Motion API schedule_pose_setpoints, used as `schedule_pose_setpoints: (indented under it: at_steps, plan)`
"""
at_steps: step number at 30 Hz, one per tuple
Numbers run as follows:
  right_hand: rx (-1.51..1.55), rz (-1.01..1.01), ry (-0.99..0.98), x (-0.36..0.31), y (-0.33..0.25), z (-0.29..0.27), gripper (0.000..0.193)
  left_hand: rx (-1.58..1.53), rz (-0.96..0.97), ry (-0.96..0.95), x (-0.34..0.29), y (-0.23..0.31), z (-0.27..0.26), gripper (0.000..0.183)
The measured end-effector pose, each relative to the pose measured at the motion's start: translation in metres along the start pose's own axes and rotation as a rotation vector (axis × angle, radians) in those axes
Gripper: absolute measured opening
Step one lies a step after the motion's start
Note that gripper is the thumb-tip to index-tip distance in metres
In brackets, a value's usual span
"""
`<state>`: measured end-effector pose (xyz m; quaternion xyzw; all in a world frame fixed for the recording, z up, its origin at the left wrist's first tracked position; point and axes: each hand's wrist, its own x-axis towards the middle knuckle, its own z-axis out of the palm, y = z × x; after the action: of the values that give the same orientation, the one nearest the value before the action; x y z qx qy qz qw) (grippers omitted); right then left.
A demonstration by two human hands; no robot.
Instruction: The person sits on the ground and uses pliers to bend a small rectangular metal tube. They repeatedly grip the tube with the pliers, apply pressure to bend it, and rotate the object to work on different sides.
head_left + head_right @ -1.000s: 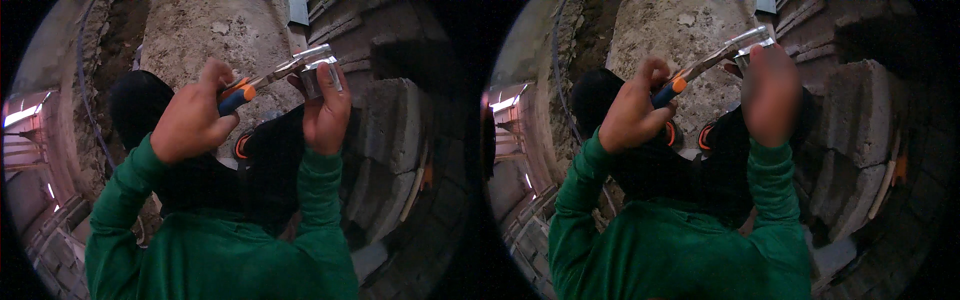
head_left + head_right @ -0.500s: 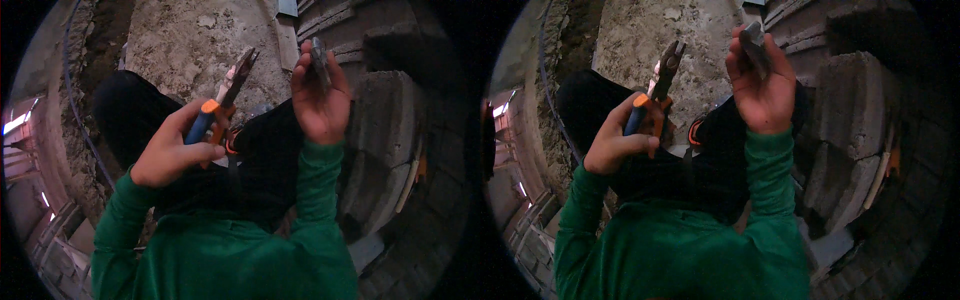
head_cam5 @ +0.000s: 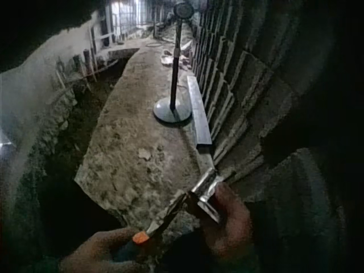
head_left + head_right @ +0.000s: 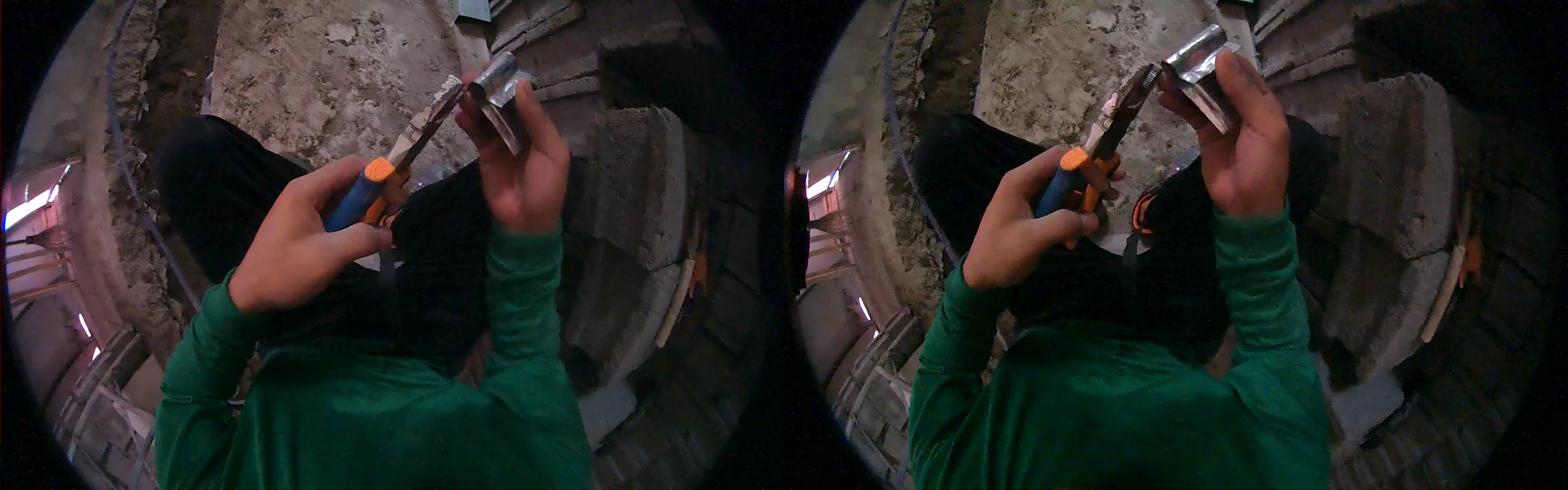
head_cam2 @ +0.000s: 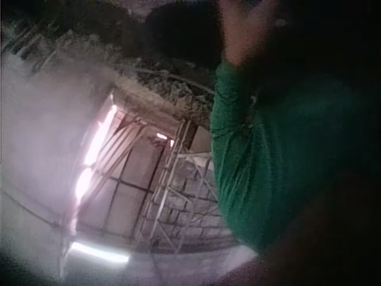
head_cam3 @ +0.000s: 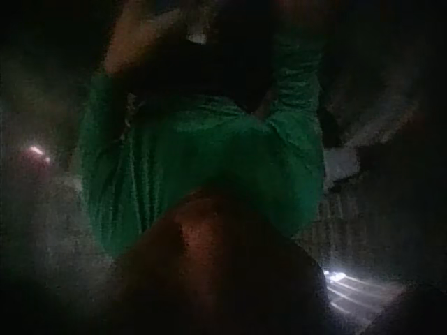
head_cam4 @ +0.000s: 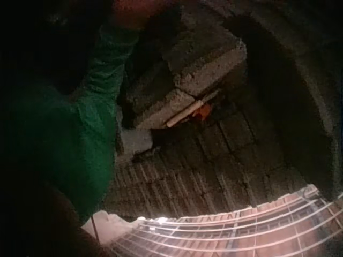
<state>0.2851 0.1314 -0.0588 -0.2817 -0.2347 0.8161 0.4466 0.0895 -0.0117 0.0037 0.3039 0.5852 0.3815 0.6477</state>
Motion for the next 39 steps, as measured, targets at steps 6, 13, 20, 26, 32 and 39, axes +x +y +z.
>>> schedule_pose_setpoints:
  at_steps: [6,13,20,26,32,39]
  plan:
    - [-0.291,-0.167,-0.010,-0.010,0.002,0.023,0.030,0.396,0.276,0.113,0.003,-0.021,-0.023,0.059]
    - [-0.418,-0.239,-0.021,-0.012,0.007,0.022,0.028,0.719,0.464,0.181,0.006,-0.025,-0.022,0.071]
    - [-0.880,-0.538,0.027,-0.024,0.007,0.026,0.025,1.015,0.555,0.235,0.007,-0.023,-0.024,0.075]
    - [-0.592,-0.500,0.116,-0.029,0.015,0.034,0.036,1.080,0.625,0.204,0.010,-0.018,-0.032,0.072]
    - [-0.594,-0.484,0.133,-0.027,0.017,0.031,0.036,1.153,0.726,0.248,0.026,-0.019,-0.036,0.048]
    - [-0.569,-0.473,0.154,-0.026,0.019,0.036,0.032,1.259,0.699,0.261,0.033,-0.031,-0.033,0.047]
